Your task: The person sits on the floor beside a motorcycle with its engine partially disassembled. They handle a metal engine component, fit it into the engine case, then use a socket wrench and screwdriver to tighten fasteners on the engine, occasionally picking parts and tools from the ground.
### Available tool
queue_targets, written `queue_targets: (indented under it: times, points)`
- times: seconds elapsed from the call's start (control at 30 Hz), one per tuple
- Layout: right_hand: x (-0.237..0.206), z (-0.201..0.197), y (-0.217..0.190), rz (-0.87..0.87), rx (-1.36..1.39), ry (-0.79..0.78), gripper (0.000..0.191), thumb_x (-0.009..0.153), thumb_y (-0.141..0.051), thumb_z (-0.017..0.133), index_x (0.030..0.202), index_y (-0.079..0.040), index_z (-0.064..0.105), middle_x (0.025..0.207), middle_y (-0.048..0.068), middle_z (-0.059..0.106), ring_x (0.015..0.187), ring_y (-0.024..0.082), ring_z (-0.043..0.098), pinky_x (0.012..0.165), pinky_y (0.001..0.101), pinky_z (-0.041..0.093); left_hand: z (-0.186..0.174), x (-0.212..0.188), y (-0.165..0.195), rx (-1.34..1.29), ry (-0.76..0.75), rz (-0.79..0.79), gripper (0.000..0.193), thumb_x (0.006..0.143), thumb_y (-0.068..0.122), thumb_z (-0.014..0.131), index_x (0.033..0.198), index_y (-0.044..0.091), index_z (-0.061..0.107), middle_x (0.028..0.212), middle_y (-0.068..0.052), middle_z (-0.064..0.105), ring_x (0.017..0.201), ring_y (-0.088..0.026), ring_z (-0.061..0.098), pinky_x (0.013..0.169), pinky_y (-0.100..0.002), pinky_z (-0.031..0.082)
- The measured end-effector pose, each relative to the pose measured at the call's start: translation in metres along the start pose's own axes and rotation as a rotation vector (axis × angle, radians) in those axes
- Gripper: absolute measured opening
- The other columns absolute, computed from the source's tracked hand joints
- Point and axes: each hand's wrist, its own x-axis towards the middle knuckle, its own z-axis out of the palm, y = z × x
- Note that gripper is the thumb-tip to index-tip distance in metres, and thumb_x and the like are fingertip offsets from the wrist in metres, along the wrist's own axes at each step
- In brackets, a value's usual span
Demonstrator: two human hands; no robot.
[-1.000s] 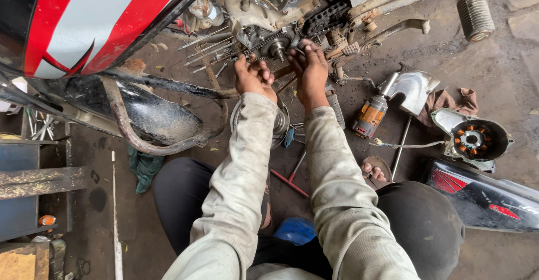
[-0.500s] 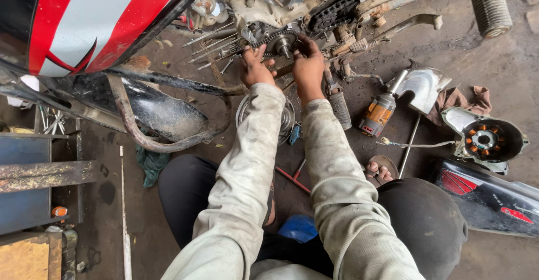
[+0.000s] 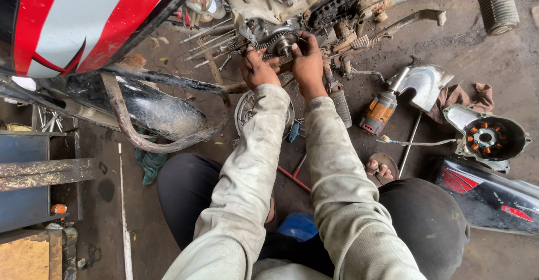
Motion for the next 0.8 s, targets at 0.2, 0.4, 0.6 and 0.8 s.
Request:
queue_targets:
  times: [0.2, 0.4, 0.6, 0.8]
  points:
    - [0.002, 0.002, -0.004, -0.029, -0.066, 0.030, 0.018, 0.102, -0.003, 0.062, 0.120, -0.006, 0.063, 0.112, 0.006, 0.074, 0.100, 0.013, 0.064, 0.085, 0.0273, 0.052, 0.004, 0.007, -0.005, -0.041, 0.015, 0.052, 0.052, 0.101, 0.044, 0.054, 0.123, -0.002, 0.058, 0.114, -0.017, 0.072, 0.093, -0.028, 0.074, 0.077, -0.038, 0.055]
    - [0.018, 0.005, 0.005, -0.118, -0.035, 0.058, 0.013, 0.101, -0.002, 0.063, 0.114, -0.004, 0.064, 0.107, 0.006, 0.072, 0.097, 0.013, 0.065, 0.087, 0.0268, 0.053, 0.010, 0.008, -0.012, -0.117, 0.007, -0.027, 0.051, 0.100, 0.040, 0.054, 0.132, 0.001, 0.049, 0.120, -0.019, 0.069, 0.098, -0.030, 0.071, 0.085, -0.040, 0.055]
    - [0.024, 0.008, 0.009, -0.114, -0.075, 0.062, 0.013, 0.102, -0.003, 0.063, 0.115, -0.005, 0.061, 0.106, 0.004, 0.070, 0.095, 0.012, 0.061, 0.086, 0.0270, 0.052, 0.018, 0.018, -0.017, -0.163, 0.016, 0.040, 0.050, 0.101, 0.036, 0.057, 0.127, -0.006, 0.050, 0.115, -0.025, 0.067, 0.090, -0.031, 0.068, 0.083, -0.041, 0.056]
    - [0.014, -0.002, 0.009, -0.108, -0.039, -0.004, 0.015, 0.102, -0.003, 0.063, 0.117, -0.005, 0.061, 0.112, 0.005, 0.071, 0.103, 0.012, 0.062, 0.091, 0.0271, 0.051, 0.005, 0.020, -0.018, -0.144, -0.042, -0.007, 0.046, 0.102, 0.034, 0.054, 0.123, -0.007, 0.054, 0.112, -0.026, 0.068, 0.087, -0.033, 0.071, 0.084, -0.040, 0.059]
